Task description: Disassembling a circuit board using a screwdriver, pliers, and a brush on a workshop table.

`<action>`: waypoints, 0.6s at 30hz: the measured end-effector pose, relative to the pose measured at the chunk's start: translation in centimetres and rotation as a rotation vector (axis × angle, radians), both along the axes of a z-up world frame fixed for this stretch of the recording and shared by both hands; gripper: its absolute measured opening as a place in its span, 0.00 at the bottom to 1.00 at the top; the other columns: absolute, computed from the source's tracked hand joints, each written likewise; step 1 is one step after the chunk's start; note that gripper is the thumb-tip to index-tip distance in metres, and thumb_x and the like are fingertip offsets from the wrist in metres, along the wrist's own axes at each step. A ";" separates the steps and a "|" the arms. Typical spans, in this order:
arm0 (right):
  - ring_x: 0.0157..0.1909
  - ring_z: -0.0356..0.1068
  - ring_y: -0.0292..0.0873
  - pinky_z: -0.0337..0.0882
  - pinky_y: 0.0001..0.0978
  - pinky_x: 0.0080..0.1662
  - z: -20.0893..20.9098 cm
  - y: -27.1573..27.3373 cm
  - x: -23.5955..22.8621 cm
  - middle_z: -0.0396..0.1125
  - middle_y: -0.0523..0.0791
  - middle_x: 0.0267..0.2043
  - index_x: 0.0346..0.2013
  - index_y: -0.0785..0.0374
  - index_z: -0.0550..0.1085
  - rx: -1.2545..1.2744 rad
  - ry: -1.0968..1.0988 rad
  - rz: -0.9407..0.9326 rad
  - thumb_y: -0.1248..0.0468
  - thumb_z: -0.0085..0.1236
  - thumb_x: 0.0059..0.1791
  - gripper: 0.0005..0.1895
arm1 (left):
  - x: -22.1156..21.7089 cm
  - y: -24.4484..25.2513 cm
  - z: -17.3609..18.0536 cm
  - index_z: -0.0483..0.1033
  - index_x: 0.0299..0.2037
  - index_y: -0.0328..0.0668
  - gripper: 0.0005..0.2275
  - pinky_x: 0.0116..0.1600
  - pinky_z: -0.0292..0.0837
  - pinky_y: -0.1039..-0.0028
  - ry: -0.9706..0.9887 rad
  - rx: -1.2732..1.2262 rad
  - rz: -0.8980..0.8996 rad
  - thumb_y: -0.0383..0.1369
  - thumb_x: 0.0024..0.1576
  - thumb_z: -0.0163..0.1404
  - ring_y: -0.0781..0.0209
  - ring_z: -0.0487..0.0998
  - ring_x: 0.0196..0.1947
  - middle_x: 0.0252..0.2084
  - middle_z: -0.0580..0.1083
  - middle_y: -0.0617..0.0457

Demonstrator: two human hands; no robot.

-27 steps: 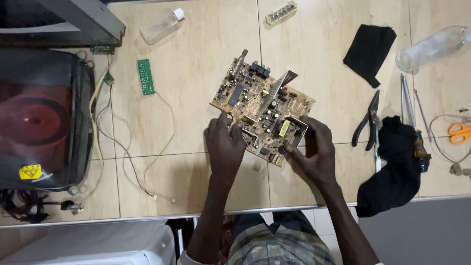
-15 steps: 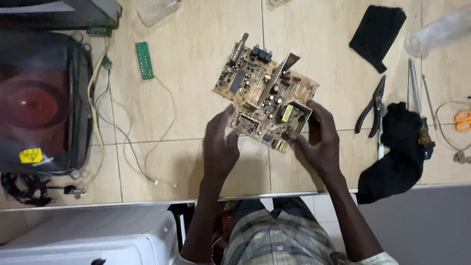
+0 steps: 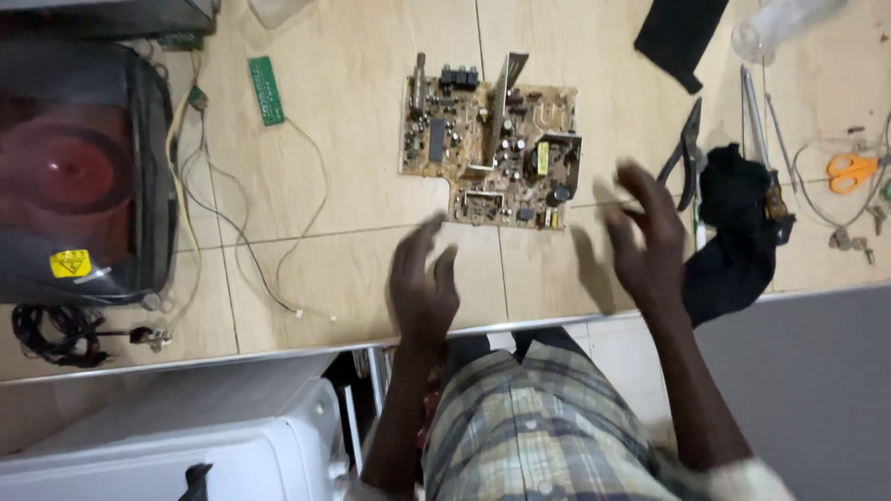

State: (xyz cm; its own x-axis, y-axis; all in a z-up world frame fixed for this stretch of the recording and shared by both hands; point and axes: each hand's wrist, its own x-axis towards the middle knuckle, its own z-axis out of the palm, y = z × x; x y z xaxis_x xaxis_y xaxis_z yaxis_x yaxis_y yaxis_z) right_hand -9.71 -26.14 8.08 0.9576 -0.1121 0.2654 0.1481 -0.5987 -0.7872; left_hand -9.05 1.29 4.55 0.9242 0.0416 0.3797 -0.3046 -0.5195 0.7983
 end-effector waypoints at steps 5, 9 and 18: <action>0.35 0.74 0.51 0.75 0.40 0.39 -1.6 -0.2 -8.1 0.72 0.53 0.33 0.54 0.69 0.77 0.061 0.069 -0.229 0.69 0.52 0.60 0.10 | -6.2 1.6 -2.4 0.86 0.43 0.53 0.07 0.41 0.80 0.66 0.320 -0.240 0.111 0.35 0.61 0.54 0.52 0.84 0.32 0.33 0.83 0.54; 0.19 0.73 0.42 0.74 0.30 0.29 -2.0 1.2 -10.5 0.73 0.45 0.19 0.45 0.60 0.82 0.191 0.172 -0.277 0.67 0.55 0.56 0.08 | -7.6 1.8 -1.8 0.87 0.36 0.62 0.09 0.39 0.79 0.69 0.413 -0.157 0.154 0.39 0.62 0.51 0.55 0.84 0.30 0.30 0.84 0.63; 0.25 0.75 0.46 0.74 0.34 0.33 -0.2 -3.5 -7.7 0.73 0.46 0.21 0.42 0.59 0.83 -0.097 -0.007 -0.252 0.70 0.61 0.53 0.06 | -4.6 0.2 3.4 0.79 0.30 0.51 0.15 0.38 0.73 0.72 0.233 -0.263 0.180 0.45 0.65 0.48 0.61 0.74 0.24 0.24 0.77 0.55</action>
State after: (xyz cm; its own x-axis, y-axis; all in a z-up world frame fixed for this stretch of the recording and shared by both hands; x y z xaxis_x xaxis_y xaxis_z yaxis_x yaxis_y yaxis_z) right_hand -17.37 -29.67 7.92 0.9005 -0.3208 0.2935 -0.0099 -0.6899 -0.7239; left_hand -13.67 1.50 7.94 0.9536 0.2784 0.1150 -0.0220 -0.3167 0.9483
